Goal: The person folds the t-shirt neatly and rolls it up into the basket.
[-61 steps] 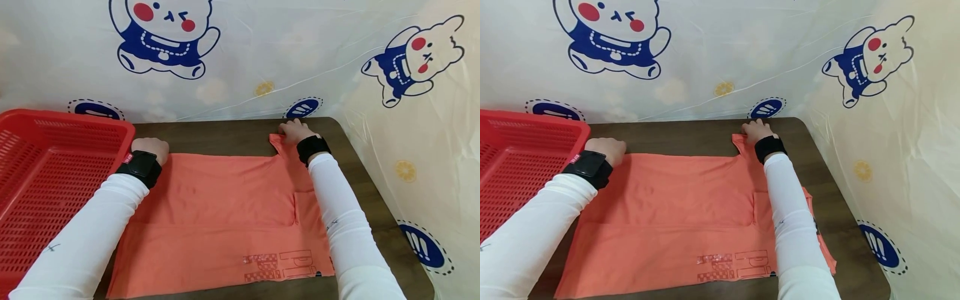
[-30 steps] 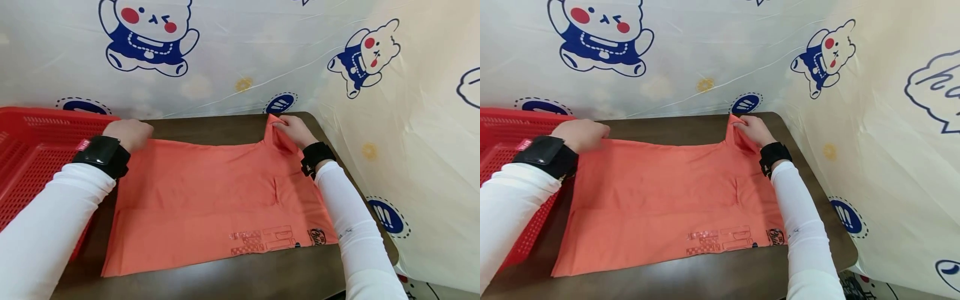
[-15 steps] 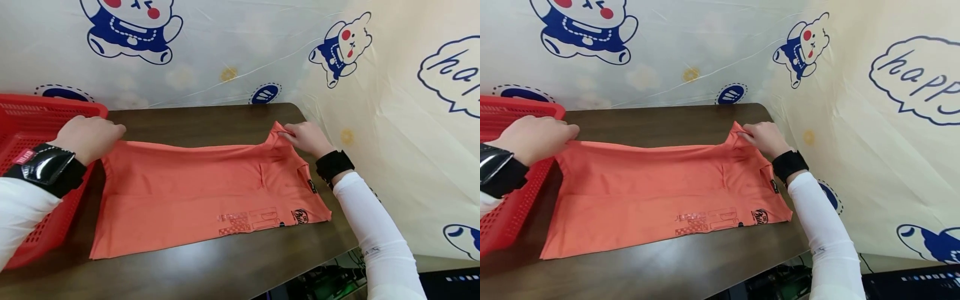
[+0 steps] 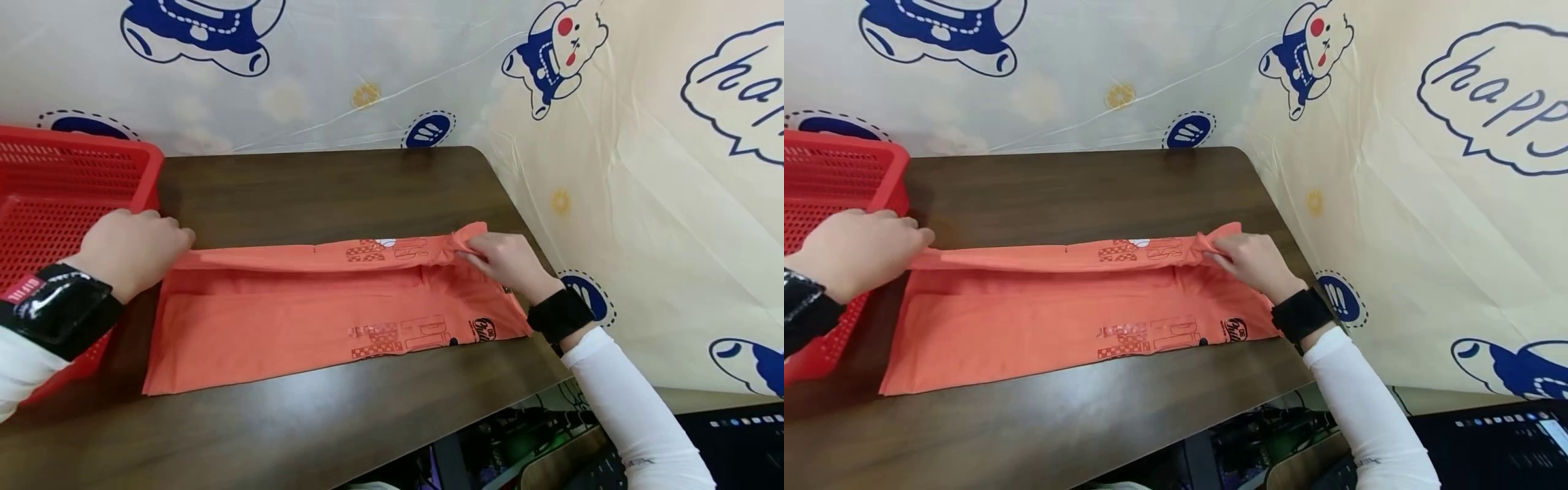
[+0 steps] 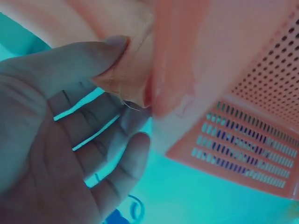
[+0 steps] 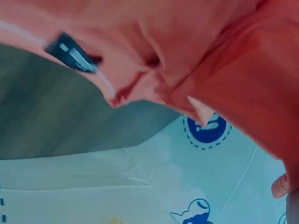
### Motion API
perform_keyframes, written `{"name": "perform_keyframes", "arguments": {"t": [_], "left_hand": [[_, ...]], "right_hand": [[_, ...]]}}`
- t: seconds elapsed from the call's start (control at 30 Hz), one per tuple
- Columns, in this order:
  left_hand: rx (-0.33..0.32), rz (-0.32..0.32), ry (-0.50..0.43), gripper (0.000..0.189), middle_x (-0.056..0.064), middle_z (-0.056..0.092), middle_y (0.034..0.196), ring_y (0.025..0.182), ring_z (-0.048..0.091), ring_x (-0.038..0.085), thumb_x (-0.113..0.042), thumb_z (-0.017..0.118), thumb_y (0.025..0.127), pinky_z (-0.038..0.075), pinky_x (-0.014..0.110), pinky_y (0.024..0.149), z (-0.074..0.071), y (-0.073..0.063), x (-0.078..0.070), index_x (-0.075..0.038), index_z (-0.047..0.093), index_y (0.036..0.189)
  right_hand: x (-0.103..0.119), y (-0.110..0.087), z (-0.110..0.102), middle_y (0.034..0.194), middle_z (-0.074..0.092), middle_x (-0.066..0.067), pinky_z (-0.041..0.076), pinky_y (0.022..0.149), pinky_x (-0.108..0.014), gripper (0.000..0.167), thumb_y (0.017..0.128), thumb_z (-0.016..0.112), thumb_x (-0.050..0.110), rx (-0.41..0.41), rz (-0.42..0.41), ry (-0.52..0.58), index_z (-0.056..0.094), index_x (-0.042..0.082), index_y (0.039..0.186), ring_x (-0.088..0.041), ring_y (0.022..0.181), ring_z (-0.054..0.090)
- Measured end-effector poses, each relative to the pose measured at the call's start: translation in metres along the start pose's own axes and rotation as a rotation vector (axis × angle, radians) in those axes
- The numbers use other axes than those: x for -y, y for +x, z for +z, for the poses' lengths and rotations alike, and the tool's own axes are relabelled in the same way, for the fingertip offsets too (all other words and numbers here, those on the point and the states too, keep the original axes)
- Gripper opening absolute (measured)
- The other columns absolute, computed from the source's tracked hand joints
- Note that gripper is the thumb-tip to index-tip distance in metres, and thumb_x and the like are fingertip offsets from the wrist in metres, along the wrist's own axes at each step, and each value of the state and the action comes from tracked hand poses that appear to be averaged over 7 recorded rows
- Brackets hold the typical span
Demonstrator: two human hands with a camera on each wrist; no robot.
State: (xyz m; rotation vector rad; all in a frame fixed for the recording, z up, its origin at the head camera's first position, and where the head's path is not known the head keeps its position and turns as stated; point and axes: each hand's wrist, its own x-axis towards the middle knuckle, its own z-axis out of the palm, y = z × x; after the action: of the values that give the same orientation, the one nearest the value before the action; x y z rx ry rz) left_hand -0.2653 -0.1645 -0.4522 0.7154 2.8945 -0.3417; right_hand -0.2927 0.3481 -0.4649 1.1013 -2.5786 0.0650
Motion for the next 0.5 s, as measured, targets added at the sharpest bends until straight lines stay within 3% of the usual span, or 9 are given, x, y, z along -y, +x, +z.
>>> {"name": "perform_keyframes", "arguments": {"t": [0.17,0.33,0.5], "left_hand": [[-0.02,0.01,0.054,0.042,0.006,0.053,0.065,0.058,0.045,0.024,-0.012,0.087,0.044,0.045,0.048,0.055,0.007,-0.011,-0.015,-0.011,0.062,0.078],[-0.021,0.018,0.068,0.035,0.006,0.051,0.062,0.055,0.043,0.024,-0.012,0.086,0.047,0.042,0.043,0.052,0.011,-0.017,-0.027,-0.011,0.064,0.075],[0.019,0.049,0.081,0.037,0.006,0.049,0.059,0.054,0.042,0.023,-0.017,0.087,0.045,0.041,0.041,0.051,0.014,-0.021,-0.035,-0.011,0.062,0.072]], "right_hand": [[0.012,-0.023,0.003,0.057,0.027,0.006,0.022,0.048,-0.024,0.032,0.083,0.063,0.025,0.008,-0.06,0.0,0.037,0.018,0.064,-0.008,0.05,0.03],[0.018,-0.047,0.006,0.059,0.031,0.007,0.023,0.046,-0.023,0.029,0.085,0.059,0.028,0.034,-0.091,0.025,0.04,0.019,0.065,-0.007,0.051,0.032],[0.022,-0.057,0.014,0.066,0.048,0.005,0.037,0.048,-0.023,0.009,0.08,0.064,0.023,0.069,-0.145,0.032,0.057,0.017,0.079,-0.007,0.058,0.046]]}}
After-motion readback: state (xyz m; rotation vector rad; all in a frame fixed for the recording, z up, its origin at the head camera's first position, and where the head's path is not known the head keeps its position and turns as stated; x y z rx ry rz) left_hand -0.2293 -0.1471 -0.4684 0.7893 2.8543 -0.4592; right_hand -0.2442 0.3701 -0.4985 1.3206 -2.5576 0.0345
